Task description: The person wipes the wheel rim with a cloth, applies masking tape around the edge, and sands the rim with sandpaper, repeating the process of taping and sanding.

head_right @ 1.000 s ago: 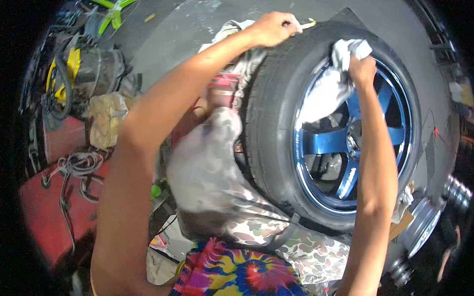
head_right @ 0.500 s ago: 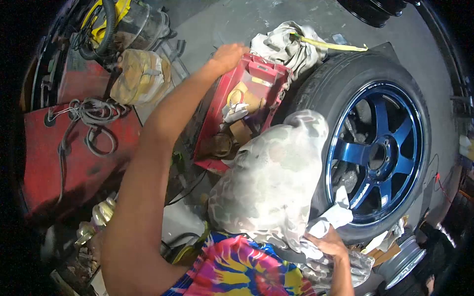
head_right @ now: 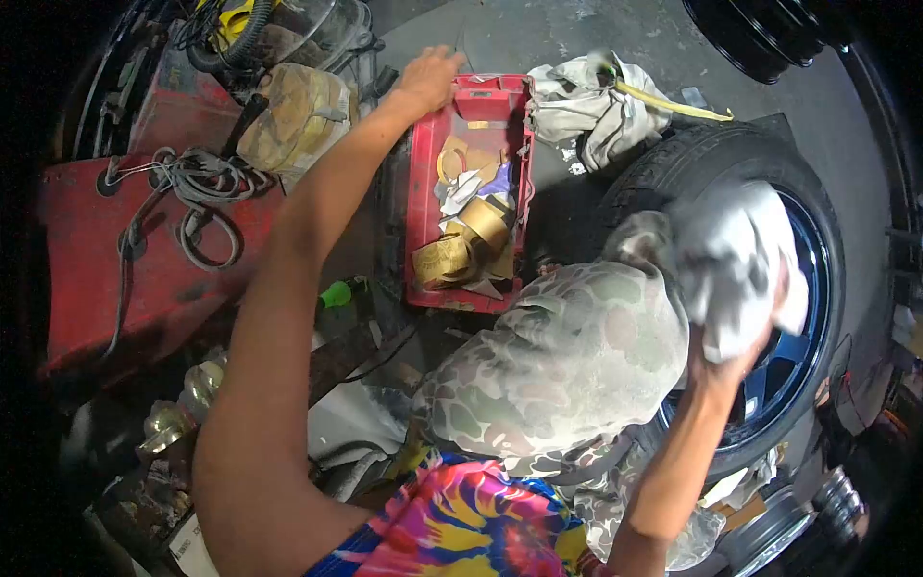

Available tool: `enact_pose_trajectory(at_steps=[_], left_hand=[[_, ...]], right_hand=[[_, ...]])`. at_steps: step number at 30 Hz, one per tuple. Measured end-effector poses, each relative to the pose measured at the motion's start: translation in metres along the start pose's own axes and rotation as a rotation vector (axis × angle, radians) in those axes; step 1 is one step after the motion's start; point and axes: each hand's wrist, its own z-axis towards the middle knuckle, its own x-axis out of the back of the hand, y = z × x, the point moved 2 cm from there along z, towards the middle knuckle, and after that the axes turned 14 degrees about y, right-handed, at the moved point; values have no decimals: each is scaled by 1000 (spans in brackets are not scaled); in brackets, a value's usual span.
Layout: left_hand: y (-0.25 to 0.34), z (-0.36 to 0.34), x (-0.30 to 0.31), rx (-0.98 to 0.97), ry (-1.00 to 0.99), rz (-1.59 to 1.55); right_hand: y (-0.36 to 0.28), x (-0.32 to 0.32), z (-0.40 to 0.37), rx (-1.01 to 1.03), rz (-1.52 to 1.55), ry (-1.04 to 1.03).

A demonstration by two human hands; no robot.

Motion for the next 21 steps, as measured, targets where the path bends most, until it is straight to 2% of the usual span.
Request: enact_pose_trajectory(at_steps=[1, 2, 4, 5, 7, 8, 10, 11, 12, 13, 14, 16, 17, 19, 20, 21], left_hand=[[19, 6, 13, -91, 92, -38], [38, 14, 26, -92, 86, -43], [72, 18, 35, -91, -694, -277], [77, 11, 29, -94, -698, -276], [85, -14, 8, -31, -1084, -440], [84, -19, 1, -35, -1087, -438], [76, -32, -1, -196, -978, -246], [73, -40, -3, -194, -983, -247], [70, -47, -4, -239, -924, -101], [64, -55, -7, -283, -859, 46], [58, -67, -11, -284, -859, 50], [48, -96, -30, -504, -722, 83], [41, -104, -36, -515, -719, 81], [38, -99, -33, -487, -591, -5], [37, -93, -38, -338, -683, 38], [39, -79, -26, -267, -746, -22]], right_hand=[[2, -32, 7, 23, -60, -107], [8, -63, 10, 51, -127, -225], [29, -117, 9, 171, -310, -471], [43, -139, 4, 246, -434, -596], [69, -162, -13, 358, -724, -869], [82, -169, -22, 374, -875, -1008], [106, -167, -37, 339, -1060, -1193], [117, -168, -39, 284, -1103, -1200], [128, -169, -42, 230, -1146, -1205], [136, -168, -44, 300, -1080, -1184], [142, -167, -45, 371, -1012, -1158], [148, -162, -46, 497, -878, -1092], [129, -159, -44, 517, -703, -1066], [116, -165, -43, 481, -371, -760], [113, -159, -38, 195, -268, -642], [100, -161, -35, 41, -180, -451]])
